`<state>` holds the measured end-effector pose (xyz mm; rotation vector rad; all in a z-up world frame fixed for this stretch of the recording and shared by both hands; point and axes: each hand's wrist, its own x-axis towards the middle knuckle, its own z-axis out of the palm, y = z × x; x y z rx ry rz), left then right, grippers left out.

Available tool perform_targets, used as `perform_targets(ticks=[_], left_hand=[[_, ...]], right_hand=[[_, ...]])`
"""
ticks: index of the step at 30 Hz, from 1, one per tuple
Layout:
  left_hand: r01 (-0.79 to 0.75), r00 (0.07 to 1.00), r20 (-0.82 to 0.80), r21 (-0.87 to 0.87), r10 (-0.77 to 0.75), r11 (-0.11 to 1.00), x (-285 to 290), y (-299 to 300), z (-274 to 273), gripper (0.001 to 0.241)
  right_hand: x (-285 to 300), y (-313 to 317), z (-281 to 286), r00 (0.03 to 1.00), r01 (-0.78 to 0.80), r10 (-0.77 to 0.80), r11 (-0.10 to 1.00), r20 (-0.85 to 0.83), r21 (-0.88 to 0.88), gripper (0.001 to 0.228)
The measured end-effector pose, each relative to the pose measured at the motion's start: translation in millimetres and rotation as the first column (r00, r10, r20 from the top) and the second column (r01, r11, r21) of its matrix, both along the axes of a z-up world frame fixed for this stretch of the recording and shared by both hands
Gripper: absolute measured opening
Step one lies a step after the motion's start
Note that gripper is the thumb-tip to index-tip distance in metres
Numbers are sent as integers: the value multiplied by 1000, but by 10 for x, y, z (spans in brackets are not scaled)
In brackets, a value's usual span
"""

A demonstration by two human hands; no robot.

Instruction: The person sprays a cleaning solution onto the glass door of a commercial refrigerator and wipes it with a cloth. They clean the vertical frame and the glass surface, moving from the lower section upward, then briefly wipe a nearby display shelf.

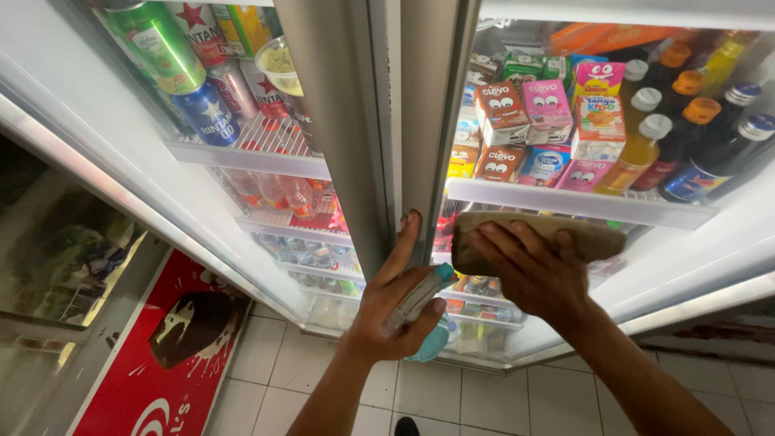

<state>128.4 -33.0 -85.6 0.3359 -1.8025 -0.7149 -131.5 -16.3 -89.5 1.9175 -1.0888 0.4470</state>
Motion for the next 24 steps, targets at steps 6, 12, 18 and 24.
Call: perform_targets(ticks=[6, 12, 18, 24], left_hand=[[9, 1000, 23, -3, -9, 1000, 44, -23, 4, 27], [-38, 999, -37, 37, 40, 999, -73, 100, -178, 29], [-71, 997, 18, -55, 72, 996, -673, 182, -328, 30], [125, 992, -7, -45, -125, 991, -1290, 257, -272, 30]], right_hand=[[135, -121, 491, 967, 202, -178, 972, 183, -123, 53], [605, -267, 674, 995, 83, -71, 981, 69, -175, 44], [84, 16, 550, 999, -8, 15, 983, 36, -182, 42], [-901, 355, 375, 971, 176, -143, 971, 194, -163, 43]])
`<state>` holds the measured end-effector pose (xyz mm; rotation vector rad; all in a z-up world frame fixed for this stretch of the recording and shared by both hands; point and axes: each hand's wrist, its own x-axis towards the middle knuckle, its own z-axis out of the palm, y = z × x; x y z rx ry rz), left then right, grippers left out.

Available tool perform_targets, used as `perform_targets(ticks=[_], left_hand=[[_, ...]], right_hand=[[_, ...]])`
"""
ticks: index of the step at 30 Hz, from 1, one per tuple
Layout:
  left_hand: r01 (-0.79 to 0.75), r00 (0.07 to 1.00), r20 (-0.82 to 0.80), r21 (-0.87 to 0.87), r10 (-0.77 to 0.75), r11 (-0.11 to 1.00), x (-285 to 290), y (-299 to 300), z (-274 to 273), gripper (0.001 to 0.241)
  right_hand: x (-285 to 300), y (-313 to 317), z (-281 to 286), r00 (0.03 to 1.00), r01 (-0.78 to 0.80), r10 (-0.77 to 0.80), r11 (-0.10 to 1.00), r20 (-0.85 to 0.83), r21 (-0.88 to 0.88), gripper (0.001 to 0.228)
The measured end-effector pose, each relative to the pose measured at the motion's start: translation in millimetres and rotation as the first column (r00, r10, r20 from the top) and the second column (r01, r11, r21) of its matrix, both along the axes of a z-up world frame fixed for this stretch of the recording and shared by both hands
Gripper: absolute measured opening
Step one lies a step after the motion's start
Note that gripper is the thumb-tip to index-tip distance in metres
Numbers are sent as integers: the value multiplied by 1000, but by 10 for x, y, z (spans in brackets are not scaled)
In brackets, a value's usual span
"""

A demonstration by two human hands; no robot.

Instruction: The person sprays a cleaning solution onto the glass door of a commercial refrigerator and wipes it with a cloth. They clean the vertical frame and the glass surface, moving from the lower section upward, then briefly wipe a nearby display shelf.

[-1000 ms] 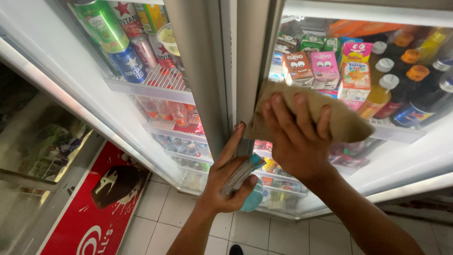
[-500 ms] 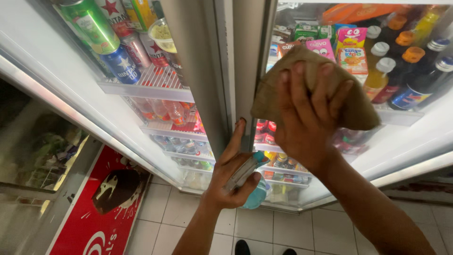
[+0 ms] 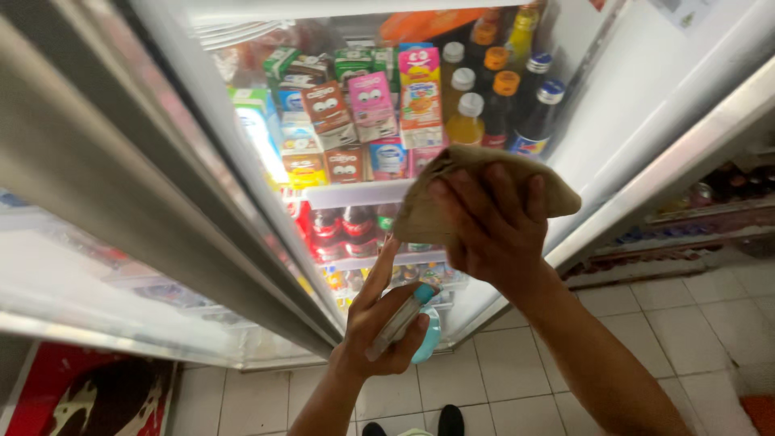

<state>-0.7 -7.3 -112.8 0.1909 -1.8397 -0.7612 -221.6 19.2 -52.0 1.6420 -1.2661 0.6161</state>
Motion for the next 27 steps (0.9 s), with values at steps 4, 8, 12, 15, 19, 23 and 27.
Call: perform_targets(ticks=[4, 8, 12, 15, 19, 23, 27], left_hand=[[64, 998, -1, -70, -64, 996, -343, 34, 54, 27], [87, 994, 62, -42, -84, 995, -539, 94, 74, 27], [63, 993, 103, -49, -57, 997, -624, 123, 56, 28], [37, 992, 124, -70, -28, 997, -648, 136, 22, 28], [41, 992, 125, -65, -33, 997, -616, 140, 52, 27], [49, 995, 86, 2, -49, 999, -356, 128, 31, 29], [-65, 997, 49, 63, 62, 996, 107, 160, -16, 29]], right_hand=[[-486, 188, -304, 967, 87, -63, 992, 246, -88, 48], [-533, 310, -682, 894, 142, -62, 979, 443, -150, 56], [-446, 424, -950, 898, 140, -99, 988, 428, -64, 60], [-627, 465, -877, 930, 163, -129, 984, 343, -73, 64], [-760, 316, -549, 855, 178, -89, 976, 510, -128, 73], [-295, 184, -495, 822, 19, 57, 992, 566, -127, 74], [318, -18, -571, 939, -59, 53, 998, 340, 6, 64]])
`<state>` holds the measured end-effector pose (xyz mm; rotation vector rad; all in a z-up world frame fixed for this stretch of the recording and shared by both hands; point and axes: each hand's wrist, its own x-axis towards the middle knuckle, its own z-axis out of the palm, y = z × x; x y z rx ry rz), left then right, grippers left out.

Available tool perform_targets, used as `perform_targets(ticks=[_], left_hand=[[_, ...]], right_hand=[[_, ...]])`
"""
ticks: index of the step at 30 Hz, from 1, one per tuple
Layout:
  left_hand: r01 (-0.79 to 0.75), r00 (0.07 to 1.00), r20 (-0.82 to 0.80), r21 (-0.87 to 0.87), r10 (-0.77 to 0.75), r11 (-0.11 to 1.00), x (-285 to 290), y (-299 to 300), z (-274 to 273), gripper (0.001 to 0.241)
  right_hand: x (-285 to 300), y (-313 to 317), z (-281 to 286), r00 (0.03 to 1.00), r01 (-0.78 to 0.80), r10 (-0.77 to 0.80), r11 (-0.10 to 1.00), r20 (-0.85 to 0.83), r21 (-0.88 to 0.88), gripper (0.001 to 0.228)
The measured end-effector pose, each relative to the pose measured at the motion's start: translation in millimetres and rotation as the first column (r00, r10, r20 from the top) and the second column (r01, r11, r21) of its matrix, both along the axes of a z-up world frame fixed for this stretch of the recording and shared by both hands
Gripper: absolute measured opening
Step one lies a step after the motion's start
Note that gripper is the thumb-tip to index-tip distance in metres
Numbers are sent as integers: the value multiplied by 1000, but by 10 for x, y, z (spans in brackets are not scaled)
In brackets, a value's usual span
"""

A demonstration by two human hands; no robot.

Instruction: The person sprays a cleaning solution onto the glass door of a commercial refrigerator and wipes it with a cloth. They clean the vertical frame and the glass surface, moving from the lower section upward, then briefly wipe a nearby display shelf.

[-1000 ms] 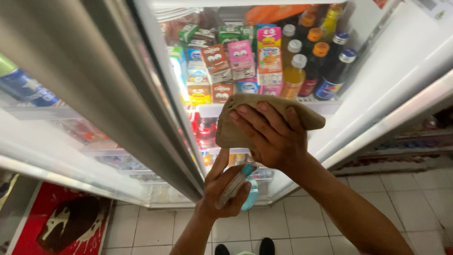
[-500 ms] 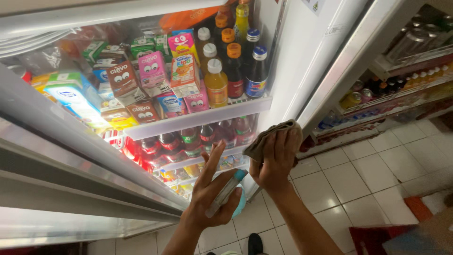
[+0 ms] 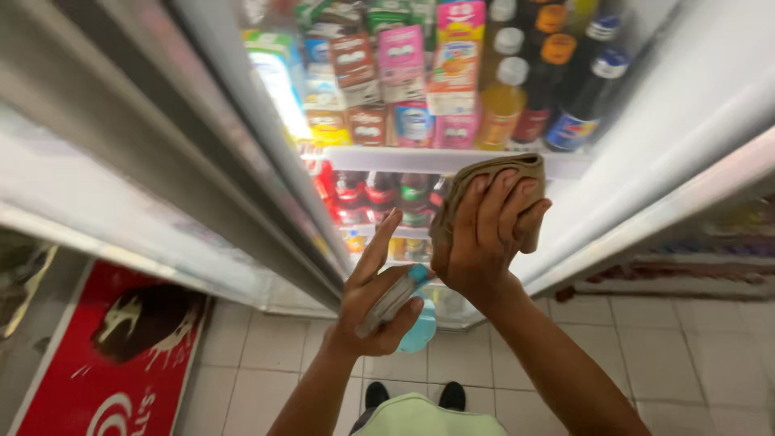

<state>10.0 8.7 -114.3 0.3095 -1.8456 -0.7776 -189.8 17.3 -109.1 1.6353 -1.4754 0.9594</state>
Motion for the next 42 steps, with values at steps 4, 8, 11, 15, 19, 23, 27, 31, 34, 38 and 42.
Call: perform_targets(ticks=[4, 8, 11, 15, 19, 23, 27, 31, 34, 38, 42], left_hand=[[-148, 987, -57, 60, 151, 987, 455, 30, -55, 27], [-263, 956, -122, 42, 266, 964, 790, 20, -237, 28], [-221, 951, -185, 147, 247, 964, 871, -20, -401, 18], [-157, 971, -113, 355, 210, 921, 815, -43, -586, 28], [-287, 957, 0, 169, 291, 943, 838, 6, -663, 23], [-284, 956, -47, 92, 289, 955, 853, 8, -599, 23], [-269, 954, -114, 78, 277, 960, 851, -18, -551, 22], [-271, 951, -110, 158, 290, 950, 856, -67, -604, 26], [-285, 949, -85, 191, 305, 939, 845, -87, -699, 25], [-296, 945, -99, 143, 312, 944, 825, -159, -763, 24], [-241, 958, -113, 173, 263, 955, 848, -138, -811, 21]], right_hand=[[490, -292, 135, 953, -33, 35, 999, -300, 13, 55], [717, -540, 397, 920, -72, 83, 997, -383, 42, 53], [851, -572, 392, 876, -41, 58, 998, -479, 45, 51], [868, -440, 66, 749, -81, 147, 988, -645, 132, 51], [619, -279, -142, 712, -83, 222, 969, -667, 233, 50], [488, -377, 176, 801, -130, 181, 983, -571, 128, 48], [760, -553, 389, 838, -27, 20, 1000, -546, -5, 42], [980, -522, 65, 780, -160, 171, 985, -602, 72, 46], [815, -369, -208, 730, -206, 355, 929, -585, 307, 46], [471, -247, -82, 752, -194, 337, 934, -566, 299, 46], [551, -338, 178, 839, -189, 212, 977, -501, 98, 40]])
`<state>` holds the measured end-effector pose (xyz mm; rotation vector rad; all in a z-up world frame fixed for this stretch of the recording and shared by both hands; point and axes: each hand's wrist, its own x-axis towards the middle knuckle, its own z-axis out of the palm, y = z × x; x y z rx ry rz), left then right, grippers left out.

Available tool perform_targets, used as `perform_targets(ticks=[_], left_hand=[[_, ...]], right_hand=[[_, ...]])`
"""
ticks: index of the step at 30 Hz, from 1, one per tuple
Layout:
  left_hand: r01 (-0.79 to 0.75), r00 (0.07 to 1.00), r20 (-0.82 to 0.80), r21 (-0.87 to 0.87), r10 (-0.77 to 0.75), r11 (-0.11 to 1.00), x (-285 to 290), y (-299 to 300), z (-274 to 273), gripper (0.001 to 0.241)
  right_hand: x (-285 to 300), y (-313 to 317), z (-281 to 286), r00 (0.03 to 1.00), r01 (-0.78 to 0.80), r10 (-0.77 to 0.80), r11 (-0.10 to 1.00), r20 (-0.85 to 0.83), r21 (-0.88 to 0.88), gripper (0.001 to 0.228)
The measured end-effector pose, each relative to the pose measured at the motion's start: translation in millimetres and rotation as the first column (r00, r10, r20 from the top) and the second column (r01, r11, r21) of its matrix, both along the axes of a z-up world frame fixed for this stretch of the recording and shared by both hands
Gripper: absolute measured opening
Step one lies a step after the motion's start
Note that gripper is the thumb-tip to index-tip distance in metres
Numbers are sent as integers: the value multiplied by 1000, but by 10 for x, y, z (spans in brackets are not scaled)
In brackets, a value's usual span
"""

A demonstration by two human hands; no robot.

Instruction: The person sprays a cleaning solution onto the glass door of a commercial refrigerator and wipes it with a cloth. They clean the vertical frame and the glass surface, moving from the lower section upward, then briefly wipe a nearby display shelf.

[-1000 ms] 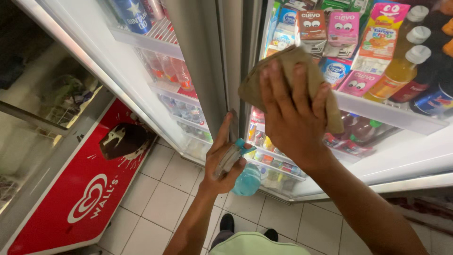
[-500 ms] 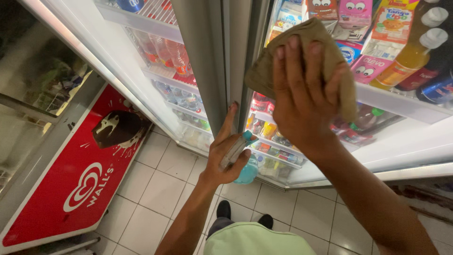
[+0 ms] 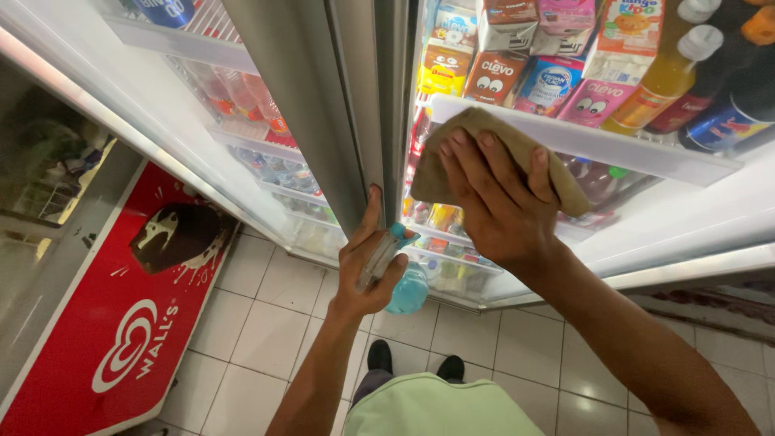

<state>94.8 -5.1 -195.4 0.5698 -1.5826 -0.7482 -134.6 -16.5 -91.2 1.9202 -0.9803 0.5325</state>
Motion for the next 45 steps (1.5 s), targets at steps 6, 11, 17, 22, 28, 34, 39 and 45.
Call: perform_targets(ticks=[6, 11, 17, 22, 28, 34, 39, 45], left_hand=[[-49, 999, -13, 64, 50, 997, -47, 60, -76, 25], [-12, 1000, 6, 97, 11, 995, 3, 34, -174, 27], [88, 992, -94, 102, -79, 991, -46, 37, -132, 31], [-154, 987, 25, -117, 157, 981, -114, 128, -123, 25], [-89, 995, -43, 75, 93, 993, -468, 124, -104, 40], [228, 967, -134, 86, -215, 970, -974, 202, 159, 27], [367, 929, -75, 57, -362, 929, -1378, 198, 416, 26], [387, 919, 23, 117, -393, 914, -1677, 193, 418, 20]], right_hand=[[390, -151, -449, 998, -57, 59, 996, -31, 70, 43], [-165, 119, -788, 983, -74, 104, 979, -152, 190, 39], [-239, 103, -334, 988, -36, 31, 999, 150, 27, 35], [439, -169, -123, 992, -52, 53, 999, 114, -8, 36], [123, 6, -338, 996, -65, 61, 996, 64, 63, 39], [-1159, 440, -528, 953, 113, -79, 988, 291, -103, 30], [-1695, 674, -771, 793, 377, -278, 923, 541, -78, 58], [-1589, 809, -1465, 662, 340, -218, 940, 718, -27, 54]])
